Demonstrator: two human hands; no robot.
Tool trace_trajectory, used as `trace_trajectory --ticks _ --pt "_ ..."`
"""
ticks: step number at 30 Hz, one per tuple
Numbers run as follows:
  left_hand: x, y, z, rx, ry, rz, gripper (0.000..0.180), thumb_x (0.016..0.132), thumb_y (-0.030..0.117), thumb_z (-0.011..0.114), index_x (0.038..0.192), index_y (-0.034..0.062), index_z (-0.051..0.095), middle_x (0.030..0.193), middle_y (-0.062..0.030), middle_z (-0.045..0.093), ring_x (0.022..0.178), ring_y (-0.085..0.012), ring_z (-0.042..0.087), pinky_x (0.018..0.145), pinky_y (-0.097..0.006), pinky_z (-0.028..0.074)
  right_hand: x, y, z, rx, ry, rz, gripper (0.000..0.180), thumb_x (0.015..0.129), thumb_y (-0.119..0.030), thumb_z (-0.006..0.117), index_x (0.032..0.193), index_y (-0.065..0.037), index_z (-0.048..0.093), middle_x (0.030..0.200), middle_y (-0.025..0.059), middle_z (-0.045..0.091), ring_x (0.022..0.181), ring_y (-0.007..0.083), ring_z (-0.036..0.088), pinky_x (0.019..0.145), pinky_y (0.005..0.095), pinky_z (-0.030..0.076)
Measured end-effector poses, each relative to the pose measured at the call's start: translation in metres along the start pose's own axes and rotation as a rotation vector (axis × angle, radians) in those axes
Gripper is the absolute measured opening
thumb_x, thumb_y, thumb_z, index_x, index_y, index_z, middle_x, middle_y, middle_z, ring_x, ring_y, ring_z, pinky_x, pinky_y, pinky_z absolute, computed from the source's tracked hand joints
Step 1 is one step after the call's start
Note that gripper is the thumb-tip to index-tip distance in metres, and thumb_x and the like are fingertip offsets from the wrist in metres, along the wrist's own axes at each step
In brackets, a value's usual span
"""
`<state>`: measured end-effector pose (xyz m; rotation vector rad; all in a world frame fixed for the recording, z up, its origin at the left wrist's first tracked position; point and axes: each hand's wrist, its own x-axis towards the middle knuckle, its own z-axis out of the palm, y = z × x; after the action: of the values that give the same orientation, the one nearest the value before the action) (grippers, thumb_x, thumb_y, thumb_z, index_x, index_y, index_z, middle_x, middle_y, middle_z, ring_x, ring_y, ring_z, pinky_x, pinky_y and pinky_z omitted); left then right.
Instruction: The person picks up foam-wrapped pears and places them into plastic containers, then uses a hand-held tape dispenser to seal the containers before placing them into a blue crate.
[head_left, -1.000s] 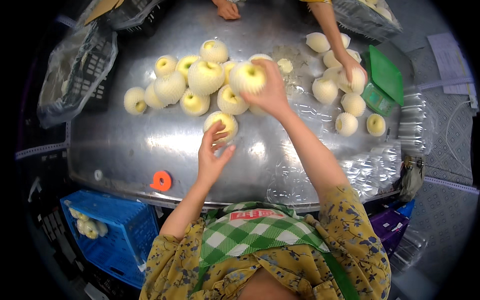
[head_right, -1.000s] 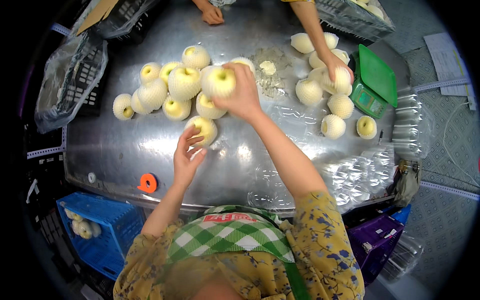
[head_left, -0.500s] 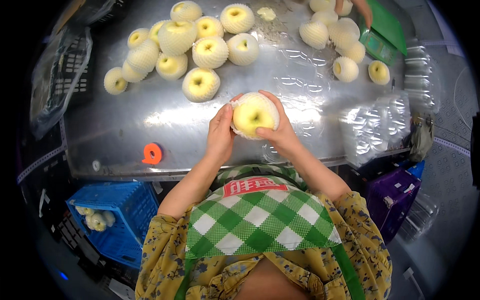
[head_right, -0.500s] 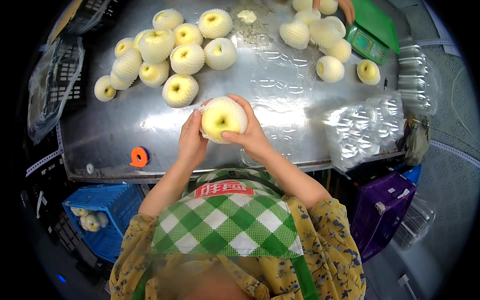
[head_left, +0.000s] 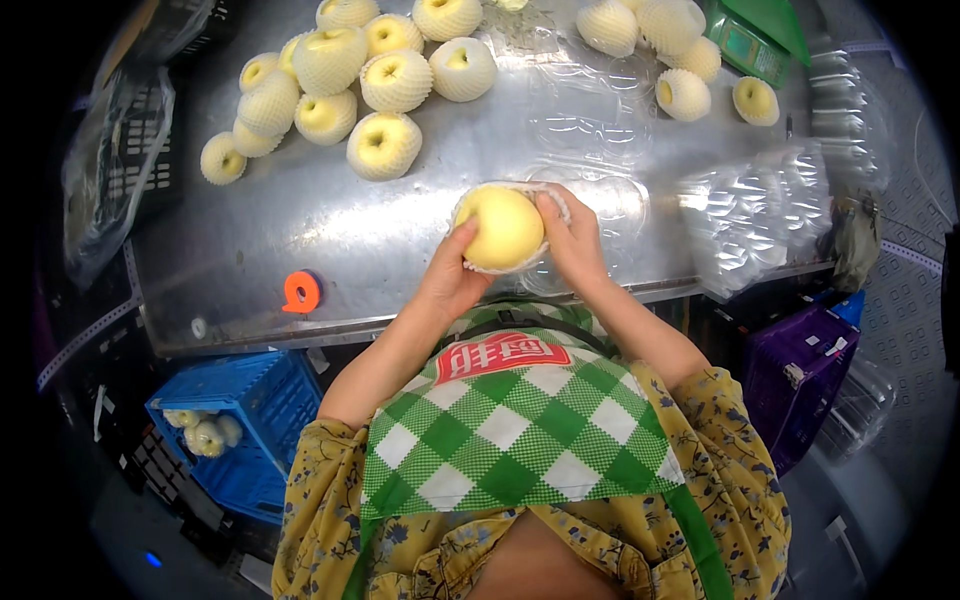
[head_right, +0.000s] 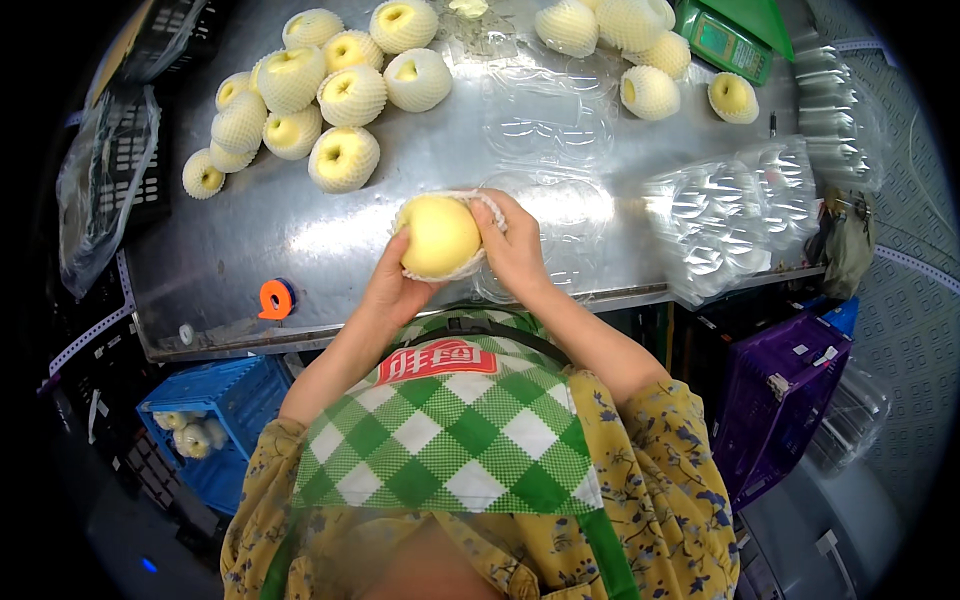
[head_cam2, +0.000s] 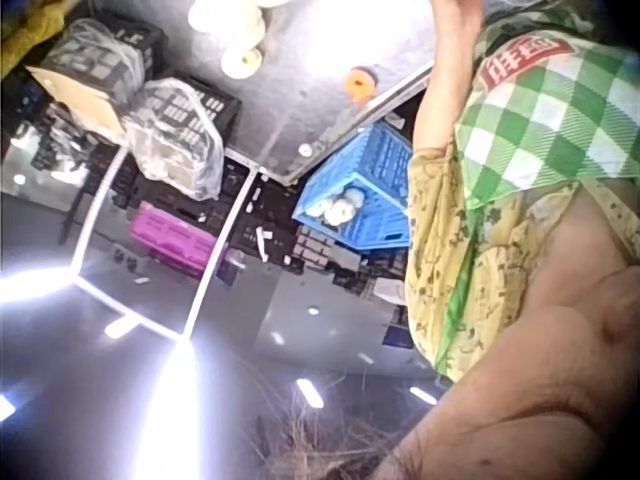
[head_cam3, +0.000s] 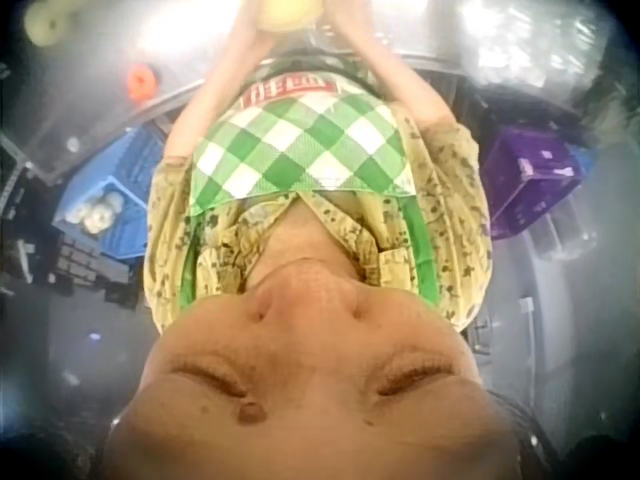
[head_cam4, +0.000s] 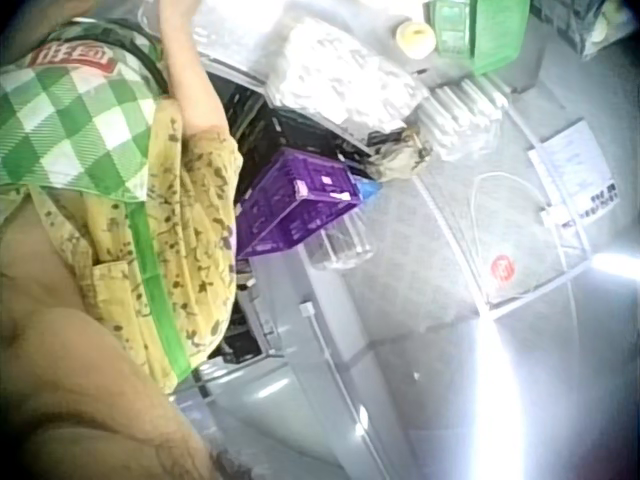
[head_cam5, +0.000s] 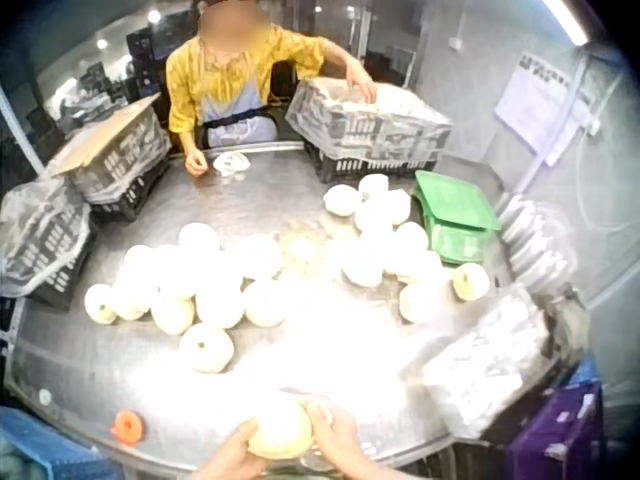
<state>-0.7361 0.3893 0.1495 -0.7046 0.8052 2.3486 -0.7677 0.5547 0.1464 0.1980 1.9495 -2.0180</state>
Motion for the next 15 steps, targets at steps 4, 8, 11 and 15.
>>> trace_trajectory --ticks 4,8,11,15 --pt "0.000 0.001 -0.005 -0.350 -0.087 -0.126 0.065 0.086 0.054 0.050 0.135 0.0131 0.041 0.137 -0.0101 0.044 0.127 -0.0280 0.043 0.105 -0.049 0.035 -0.012 -0.004 -0.003 -0.187 -0.057 -0.259 0.028 0.087 -0.007 0.055 0.115 -0.002 0.060 0.105 0.0109 0.059 0.099 0.0204 0.056 0.084 0.0296 0.045" --pt "0.004 -0.002 -0.012 -0.477 -0.159 -0.207 0.066 0.084 0.055 0.052 0.133 0.0118 0.044 0.136 -0.0108 0.046 0.126 -0.0286 0.043 0.106 -0.049 0.034 -0.016 0.003 -0.009 -0.046 -0.081 -0.228 0.027 0.087 -0.009 0.057 0.113 -0.002 0.061 0.100 0.0102 0.055 0.095 0.0178 0.053 0.077 0.0286 0.045" --pt "0.006 -0.005 -0.016 -0.515 -0.189 -0.230 0.063 0.083 0.051 0.055 0.131 0.0106 0.047 0.134 -0.0118 0.048 0.125 -0.0292 0.045 0.106 -0.050 0.035 -0.023 -0.004 -0.010 -0.236 0.043 -0.227 0.021 0.088 -0.013 0.059 0.104 0.001 0.064 0.089 0.0083 0.050 0.085 0.0149 0.050 0.070 0.0266 0.043" --pt "0.004 -0.006 -0.013 -0.620 -0.221 -0.249 0.058 0.083 0.047 0.057 0.127 0.0089 0.051 0.130 -0.0135 0.052 0.122 -0.0301 0.048 0.105 -0.050 0.035 -0.030 -0.012 -0.014 -0.168 -0.047 -0.189 0.020 0.088 -0.015 0.060 0.094 0.004 0.064 0.084 0.0064 0.047 0.079 0.0135 0.047 0.066 0.0257 0.040"
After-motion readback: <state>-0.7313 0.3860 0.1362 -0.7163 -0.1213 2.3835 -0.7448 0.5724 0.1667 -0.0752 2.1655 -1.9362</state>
